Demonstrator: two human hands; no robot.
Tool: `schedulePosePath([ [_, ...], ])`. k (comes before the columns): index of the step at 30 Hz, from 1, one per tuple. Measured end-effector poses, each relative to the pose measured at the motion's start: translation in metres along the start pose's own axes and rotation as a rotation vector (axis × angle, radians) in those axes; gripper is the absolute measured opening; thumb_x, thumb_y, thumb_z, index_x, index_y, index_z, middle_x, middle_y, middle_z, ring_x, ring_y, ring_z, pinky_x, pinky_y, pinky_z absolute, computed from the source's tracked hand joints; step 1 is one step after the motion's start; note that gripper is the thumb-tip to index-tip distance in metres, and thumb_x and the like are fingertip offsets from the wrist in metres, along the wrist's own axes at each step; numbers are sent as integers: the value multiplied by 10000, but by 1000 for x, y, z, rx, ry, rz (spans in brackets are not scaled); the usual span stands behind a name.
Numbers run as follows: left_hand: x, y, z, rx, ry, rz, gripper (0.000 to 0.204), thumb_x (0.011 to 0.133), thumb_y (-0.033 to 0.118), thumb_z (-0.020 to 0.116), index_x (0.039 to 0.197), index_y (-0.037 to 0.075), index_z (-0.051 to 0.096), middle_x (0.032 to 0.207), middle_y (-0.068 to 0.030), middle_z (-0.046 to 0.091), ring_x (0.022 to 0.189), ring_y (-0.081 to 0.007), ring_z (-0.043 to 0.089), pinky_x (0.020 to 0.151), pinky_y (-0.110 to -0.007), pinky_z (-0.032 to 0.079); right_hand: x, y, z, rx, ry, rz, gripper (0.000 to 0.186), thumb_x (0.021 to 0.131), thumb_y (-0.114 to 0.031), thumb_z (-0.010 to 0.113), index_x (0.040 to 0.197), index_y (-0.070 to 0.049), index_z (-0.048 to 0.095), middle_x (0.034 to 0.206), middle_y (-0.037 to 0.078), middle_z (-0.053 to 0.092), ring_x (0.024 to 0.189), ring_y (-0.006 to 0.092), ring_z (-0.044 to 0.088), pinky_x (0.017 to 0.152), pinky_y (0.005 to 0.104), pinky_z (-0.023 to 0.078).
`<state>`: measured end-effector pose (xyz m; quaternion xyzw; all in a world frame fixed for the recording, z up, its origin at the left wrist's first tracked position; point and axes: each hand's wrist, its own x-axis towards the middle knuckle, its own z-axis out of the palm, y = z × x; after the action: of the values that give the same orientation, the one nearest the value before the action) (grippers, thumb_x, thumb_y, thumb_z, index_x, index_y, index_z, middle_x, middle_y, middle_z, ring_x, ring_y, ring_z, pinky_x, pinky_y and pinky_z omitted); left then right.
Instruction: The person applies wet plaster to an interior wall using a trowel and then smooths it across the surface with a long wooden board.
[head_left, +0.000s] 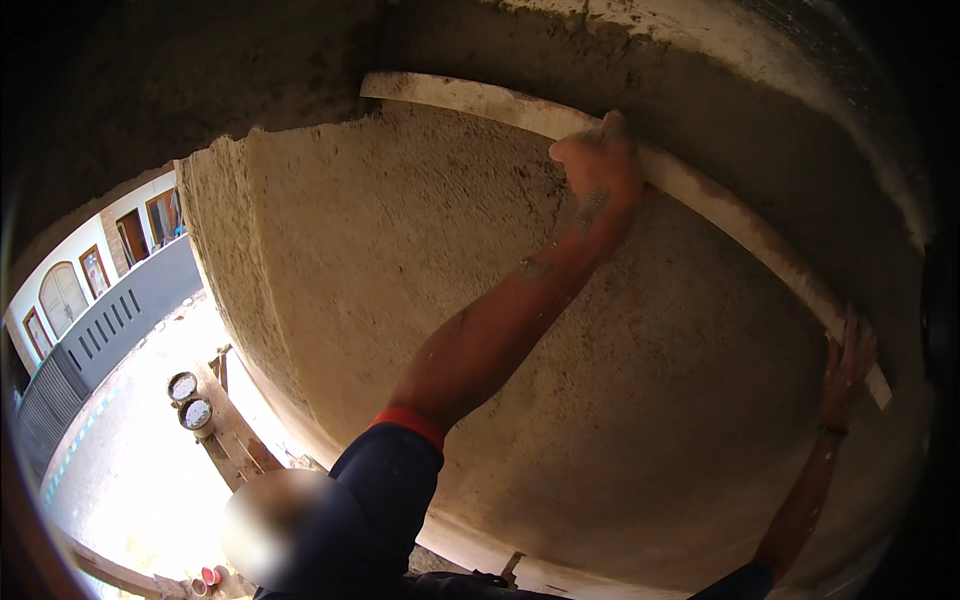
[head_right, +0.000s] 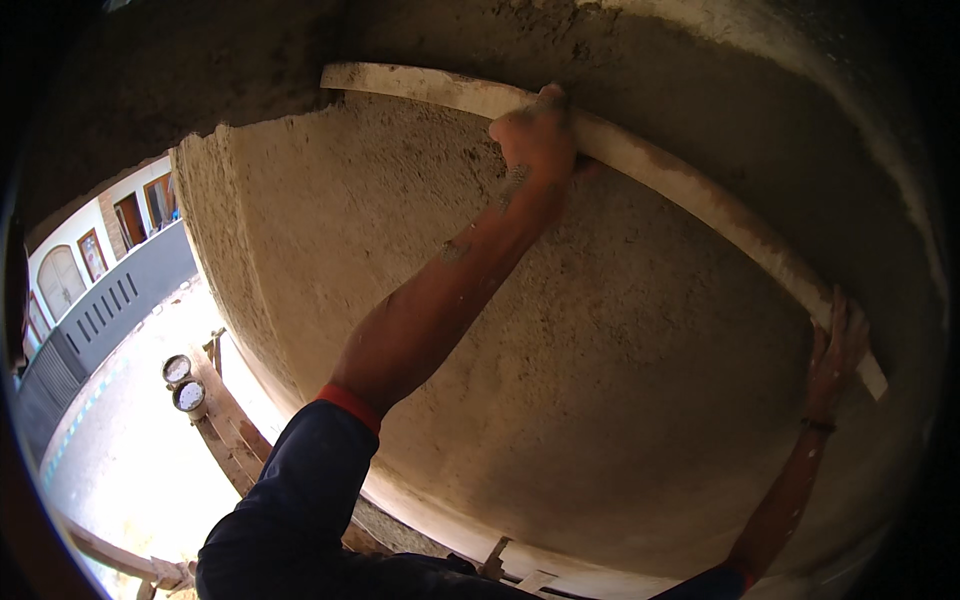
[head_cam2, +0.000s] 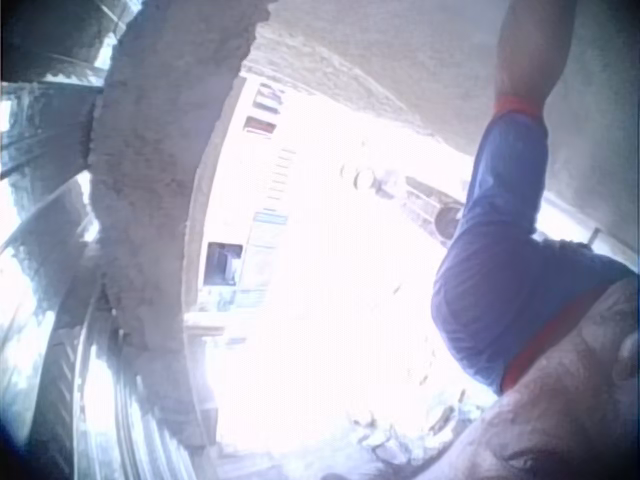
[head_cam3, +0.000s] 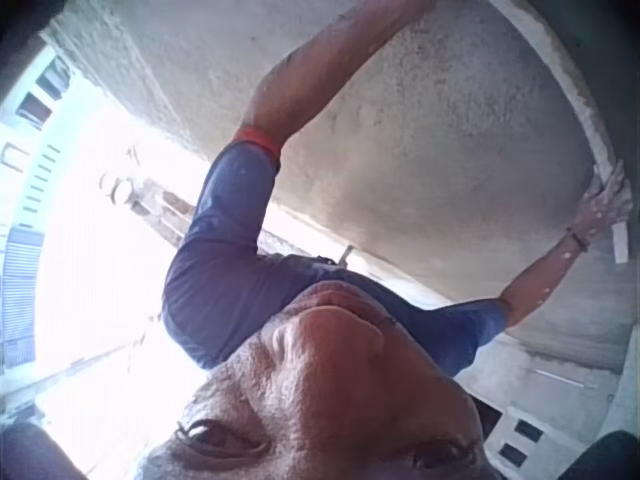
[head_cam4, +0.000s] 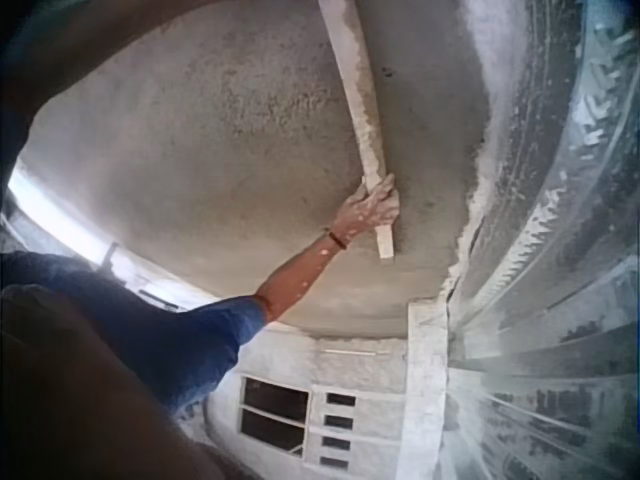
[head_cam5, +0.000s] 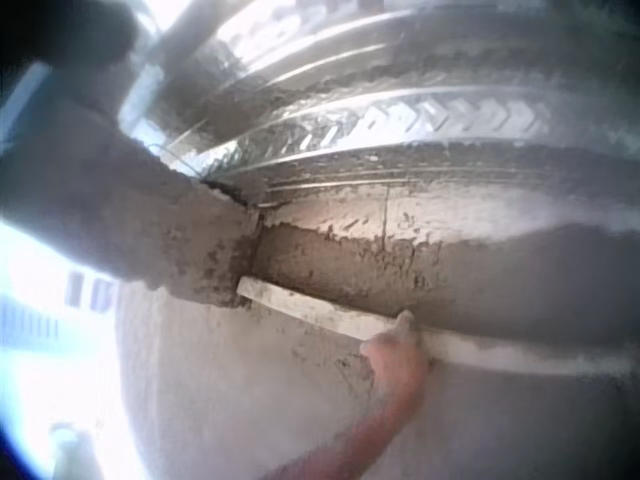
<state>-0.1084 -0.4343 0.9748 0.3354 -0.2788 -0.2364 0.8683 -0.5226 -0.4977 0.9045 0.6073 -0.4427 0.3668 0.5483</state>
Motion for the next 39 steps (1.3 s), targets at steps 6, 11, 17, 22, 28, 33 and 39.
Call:
schedulePosePath([
  [6,13,8,13,44,17,-2,525,846,272,569,1059,-103,269,984,-293,503,856,-363,591,669,-413,547,14,10,1,-264,-40,2,496,917,-364,414,1376,-210,309,1337,69,413,1232,331,364,1018,503,307],
  [11,21,31,30,-139,-70,80,521,841,237,564,1057,-109,241,988,-308,495,861,-372,588,656,-434,568,35,13,-4,-60,4,54,502,912,-429,389,1371,-239,319,1338,41,420,1236,305,354,1055,488,233],
  [17,72,22,54,52,13,130,579,745,340,645,1068,-35,346,920,-210,533,805,-300,597,591,-399,521,59,19,-11,-88,7,11,511,904,-447,391,1362,-225,341,1331,29,428,1214,274,377,1060,473,223],
  [22,122,-10,70,870,243,550,722,594,498,779,1101,57,514,794,-39,605,687,-175,604,522,-342,433,64,14,-7,21,-4,15,521,899,-457,396,1364,-229,337,1331,29,428,1195,285,396,1046,480,245],
  [28,88,12,115,480,152,306,718,559,456,812,1083,60,521,708,-9,620,639,-175,596,530,-313,413,64,43,-12,-44,42,14,524,902,-455,389,1361,-206,340,1306,89,436,1183,298,403,1031,486,270],
  [33,87,8,147,1237,140,649,714,580,515,778,1077,68,529,697,-4,629,630,-182,591,520,-315,398,60,67,-1,-25,87,7,522,905,-450,390,1355,-188,353,1310,110,425,1196,309,391,1014,486,282],
  [39,29,20,161,1305,-274,608,457,841,247,573,1069,-60,323,1021,-262,537,949,-368,583,778,-470,488,31,100,9,-43,140,35,506,899,-379,463,1358,-197,352,1258,135,453,1160,305,415,979,485,306],
])
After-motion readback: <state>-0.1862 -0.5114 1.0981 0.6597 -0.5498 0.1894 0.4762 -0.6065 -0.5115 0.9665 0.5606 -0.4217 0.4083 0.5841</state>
